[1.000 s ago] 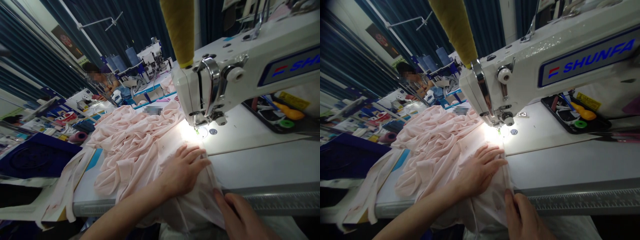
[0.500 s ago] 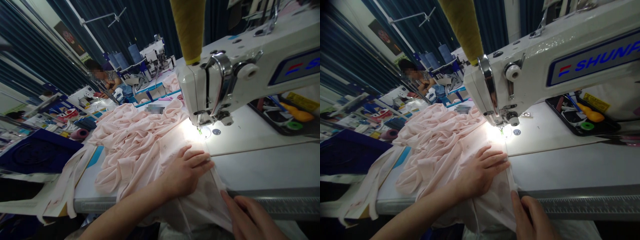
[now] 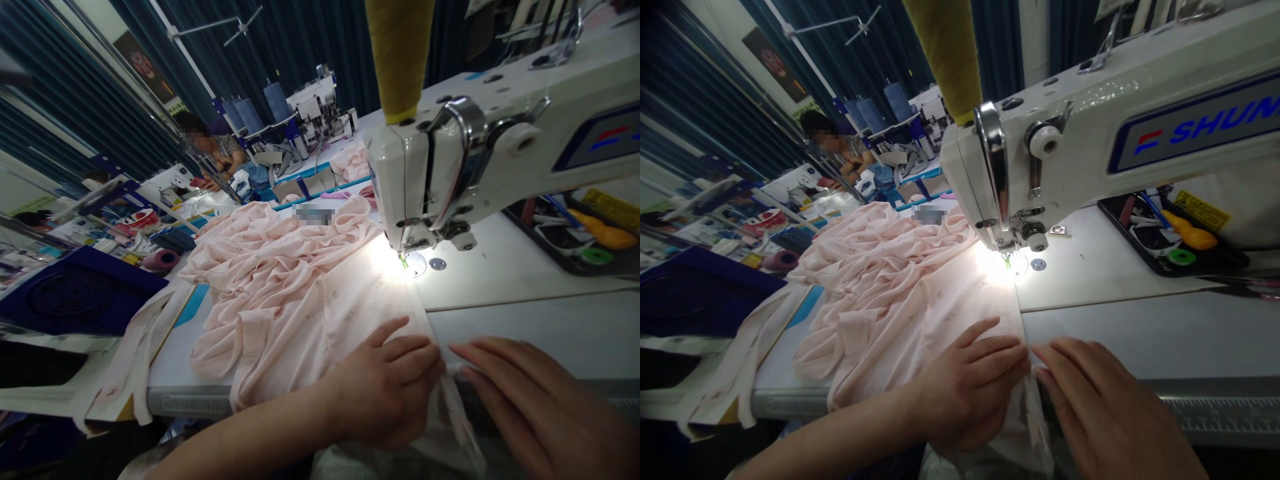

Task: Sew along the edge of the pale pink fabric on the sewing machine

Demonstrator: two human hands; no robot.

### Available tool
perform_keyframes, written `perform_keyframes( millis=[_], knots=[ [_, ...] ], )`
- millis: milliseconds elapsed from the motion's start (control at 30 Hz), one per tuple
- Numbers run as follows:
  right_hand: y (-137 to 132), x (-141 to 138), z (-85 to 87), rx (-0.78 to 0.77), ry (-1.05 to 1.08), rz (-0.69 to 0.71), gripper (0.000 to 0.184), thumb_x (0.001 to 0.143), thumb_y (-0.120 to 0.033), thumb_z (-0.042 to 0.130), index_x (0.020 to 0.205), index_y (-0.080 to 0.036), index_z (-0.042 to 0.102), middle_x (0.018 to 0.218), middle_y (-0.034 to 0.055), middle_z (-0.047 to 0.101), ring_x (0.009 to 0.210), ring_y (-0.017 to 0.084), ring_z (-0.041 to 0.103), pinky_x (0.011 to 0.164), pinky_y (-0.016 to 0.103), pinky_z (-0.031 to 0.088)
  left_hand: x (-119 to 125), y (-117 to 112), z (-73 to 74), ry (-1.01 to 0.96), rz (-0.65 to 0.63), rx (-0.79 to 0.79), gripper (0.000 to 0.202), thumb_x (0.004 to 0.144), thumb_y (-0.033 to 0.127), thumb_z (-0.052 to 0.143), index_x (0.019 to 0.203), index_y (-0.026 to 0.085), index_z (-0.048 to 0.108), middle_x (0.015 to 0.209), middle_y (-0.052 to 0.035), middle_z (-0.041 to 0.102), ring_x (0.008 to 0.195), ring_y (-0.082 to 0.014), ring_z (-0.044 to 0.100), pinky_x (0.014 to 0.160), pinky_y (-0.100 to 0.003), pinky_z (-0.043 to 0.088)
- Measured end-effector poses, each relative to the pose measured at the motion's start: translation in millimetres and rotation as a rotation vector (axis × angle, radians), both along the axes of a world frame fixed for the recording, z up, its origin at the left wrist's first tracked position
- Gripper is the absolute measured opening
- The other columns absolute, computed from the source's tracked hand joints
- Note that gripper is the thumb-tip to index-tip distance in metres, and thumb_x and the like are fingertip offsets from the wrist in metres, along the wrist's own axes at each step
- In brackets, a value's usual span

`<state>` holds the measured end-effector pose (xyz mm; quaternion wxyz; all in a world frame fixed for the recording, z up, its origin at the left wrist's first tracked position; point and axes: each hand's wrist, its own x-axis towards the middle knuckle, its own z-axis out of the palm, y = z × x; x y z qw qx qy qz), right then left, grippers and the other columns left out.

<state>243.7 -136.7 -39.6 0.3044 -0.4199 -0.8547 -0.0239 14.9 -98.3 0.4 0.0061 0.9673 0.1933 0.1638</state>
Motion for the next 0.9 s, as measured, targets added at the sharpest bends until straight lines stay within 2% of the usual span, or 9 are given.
perform_keyframes(
  millis=[100,200,367,433,567,667,733,800,900],
  knots=[
    [25.0,0.7,5.5,0.093,-0.068,0.123,0.035,0.1,-0.008,0.027,0.122,-0.009,0.054,0.122,0.0093,0.057,0.111,0.022,0.051,0.096,0.037,0.039,5.1,-7.7,-0.8,-0.01,0.068,0.051,0.035,0.094,0.024,0.045,0.119,0.007,0.063,0.123,-0.0103,0.063,0.123,-0.0232,0.052,0.123,-0.045,0.025],
    [34.6,-3.6,4.5,0.108,-0.06,0.193,0.036,0.105,-0.016,0.024,0.115,-0.01,0.058,0.113,0.0075,0.061,0.103,0.02,0.053,0.091,0.035,0.039,11.0,-19.4,-11.6,-0.045,0.126,0.14,0.037,0.097,0.035,0.045,0.114,0.009,0.065,0.12,-0.0118,0.063,0.119,-0.0259,0.054,0.119,-0.049,0.029],
    [32.7,-7.7,5.2,0.141,-0.022,0.203,0.031,0.099,-0.008,0.03,0.113,-0.01,0.058,0.111,0.0082,0.061,0.101,0.02,0.055,0.094,0.035,0.038,23.1,-23.3,-37.3,-0.174,0.206,0.317,0.024,0.092,0.023,0.049,0.101,0.01,0.066,0.106,-0.0126,0.066,0.099,-0.0245,0.062,0.11,-0.045,0.04],
    [33.3,-7.5,11.4,0.159,-0.017,0.198,0.034,0.093,-0.003,0.03,0.112,-0.011,0.056,0.107,0.0071,0.062,0.098,0.018,0.056,0.091,0.033,0.039,25.5,-15.1,-37.9,-0.241,0.189,0.208,0.015,0.09,0.019,0.05,0.092,0.012,0.064,0.093,-0.0072,0.068,0.088,-0.0192,0.063,0.104,-0.037,0.046],
    [37.5,-6.9,24.1,0.14,-0.056,0.228,0.032,0.092,-0.004,0.032,0.111,-0.014,0.056,0.103,0.0035,0.064,0.09,0.015,0.058,0.085,0.028,0.043,23.9,-0.4,-25.8,-0.435,0.229,-0.26,0.011,0.083,0.021,0.05,0.075,0.016,0.058,0.074,-0.003,0.066,0.072,-0.0146,0.063,0.08,-0.027,0.054],
    [41.3,-10.8,24.3,0.057,-0.063,0.182,0.024,0.096,-0.009,0.034,0.103,-0.018,0.056,0.097,0.0022,0.064,0.084,0.016,0.059,0.08,0.03,0.044,21.1,0.9,-18.0,-0.634,0.38,-0.576,0.014,0.079,0.023,0.052,0.069,0.016,0.058,0.066,-0.0039,0.063,0.06,-0.0128,0.059,0.055,-0.022,0.047],
    [43.7,-15.2,20.6,0.076,-0.075,0.153,0.024,0.1,-0.012,0.031,0.097,-0.019,0.054,0.091,0.0022,0.063,0.079,0.016,0.06,0.074,0.031,0.045,17.7,2.3,-11.5,-0.711,0.4,-0.71,0.017,0.08,0.026,0.054,0.07,0.014,0.061,0.066,-0.005,0.063,0.057,-0.0119,0.057,0.049,-0.02,0.042],
    [45.1,-19.1,16.7,0.181,-0.107,0.135,0.031,0.101,-0.01,0.023,0.096,-0.018,0.053,0.086,0.002,0.064,0.073,0.017,0.06,0.071,0.032,0.044,11.3,8.6,-1.3,-0.696,0.299,-0.786,0.018,0.082,0.026,0.053,0.076,0.013,0.065,0.071,-0.0064,0.066,0.063,-0.0135,0.061,0.056,-0.022,0.047],
    [44.6,-21.5,12.8,0.32,-0.136,0.113,0.036,0.098,-0.002,0.02,0.1,-0.016,0.054,0.084,0.0015,0.066,0.069,0.017,0.06,0.073,0.034,0.042,-2.8,28.7,15.1,-0.521,0.119,-0.689,0.024,0.083,0.022,0.049,0.096,0.013,0.067,0.095,-0.0086,0.069,0.089,-0.018,0.066,0.09,-0.032,0.051]
  ],
)
